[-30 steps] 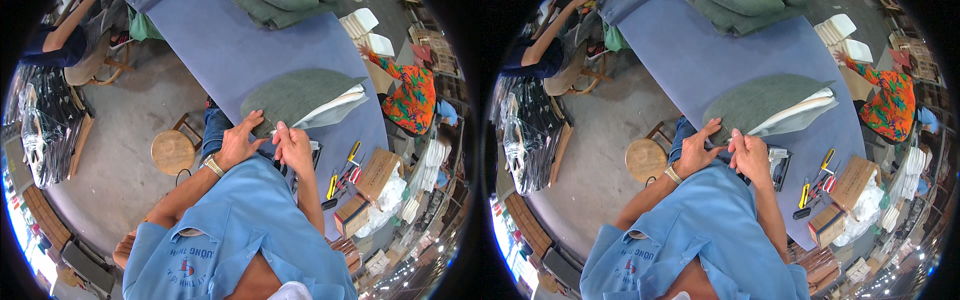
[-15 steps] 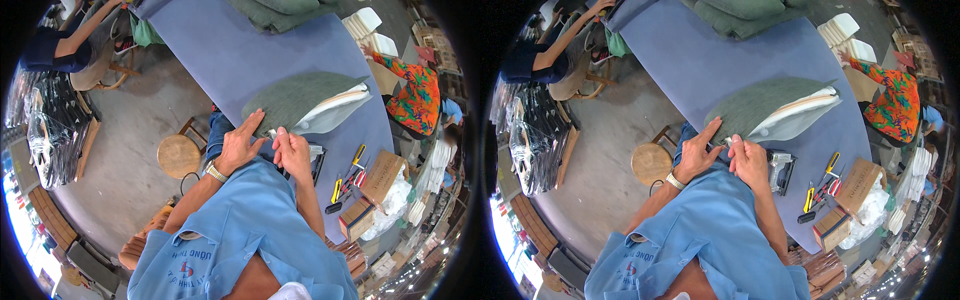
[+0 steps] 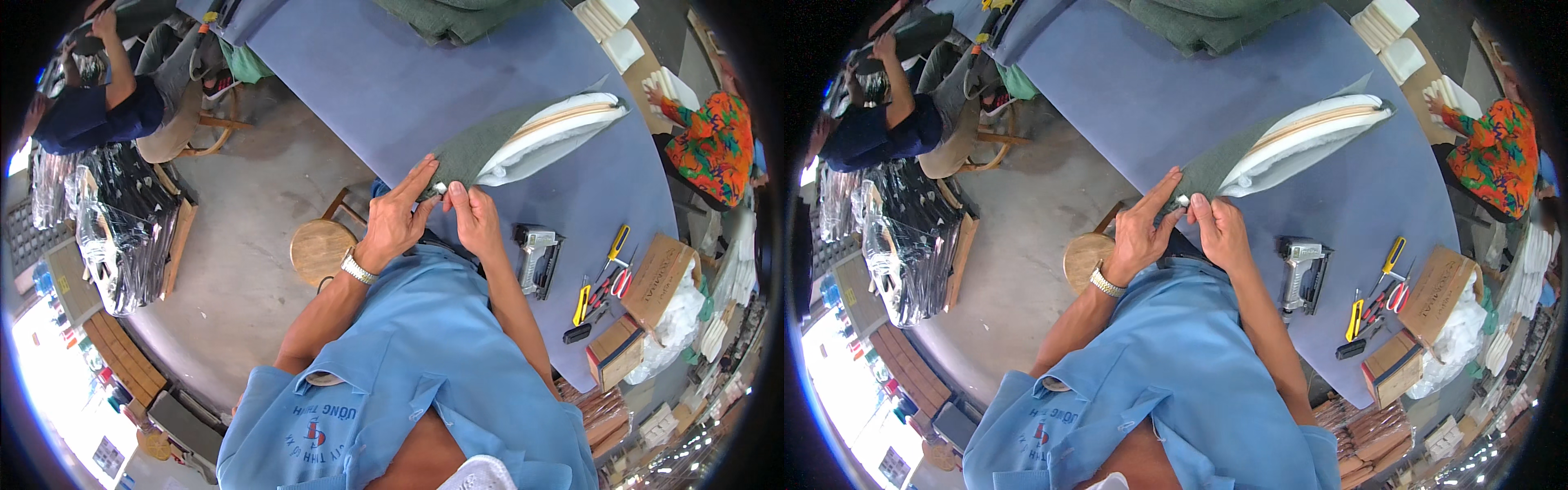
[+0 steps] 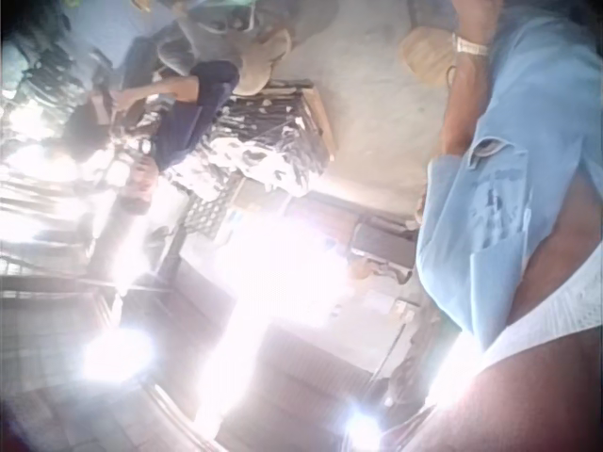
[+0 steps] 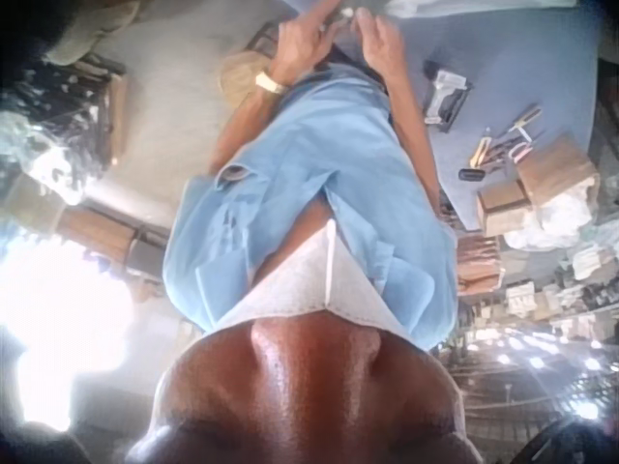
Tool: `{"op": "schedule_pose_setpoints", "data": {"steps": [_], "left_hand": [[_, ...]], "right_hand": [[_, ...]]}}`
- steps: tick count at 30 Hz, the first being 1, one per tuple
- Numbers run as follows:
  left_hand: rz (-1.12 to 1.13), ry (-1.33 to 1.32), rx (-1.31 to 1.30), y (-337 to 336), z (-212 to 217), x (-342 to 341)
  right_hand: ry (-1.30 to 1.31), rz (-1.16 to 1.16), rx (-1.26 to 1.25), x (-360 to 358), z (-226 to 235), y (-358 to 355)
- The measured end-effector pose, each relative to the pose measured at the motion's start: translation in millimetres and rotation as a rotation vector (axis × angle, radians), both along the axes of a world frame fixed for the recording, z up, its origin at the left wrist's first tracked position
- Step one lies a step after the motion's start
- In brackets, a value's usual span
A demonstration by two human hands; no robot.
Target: The person uses a staple gun to attach green fabric to cushion frames, then trims excess fabric with a utility knife. They fold and stack the finished cushions on the table.
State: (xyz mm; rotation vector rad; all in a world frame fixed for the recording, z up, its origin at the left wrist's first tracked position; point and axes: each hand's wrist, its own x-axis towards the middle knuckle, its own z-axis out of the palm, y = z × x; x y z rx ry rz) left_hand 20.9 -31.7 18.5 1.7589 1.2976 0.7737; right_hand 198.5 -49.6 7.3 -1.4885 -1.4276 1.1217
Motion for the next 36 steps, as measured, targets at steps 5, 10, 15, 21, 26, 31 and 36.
{"op": "schedule_pose_setpoints", "data": {"steps": [5,10,15,21,26,31,36], "left_hand": [[0.075,-0.049,0.009,-1,-13,0],[0.11,-0.276,-0.227,-3,-26,3],[0.147,-0.237,-0.337,0,-28,16],[0.163,-0.266,-0.257,-4,-22,22],[0.036,-0.144,-0.012,-9,-24,20],[0.021,-0.123,-0.103,-10,-21,23],[-0.012,-0.078,-0.161,-14,-21,23]], "right_hand": [[0.074,0.03,-0.033,0,-21,4],[0.177,0.047,0.018,-2,-21,3],[0.189,0.025,-0.008,2,-26,-4],[0.252,0.098,-0.068,13,-35,-10],[0.223,0.072,-0.028,18,-29,-21],[0.033,0.095,-0.174,37,-4,-32],[-0.105,-0.391,-0.188,123,-80,-114]]}}
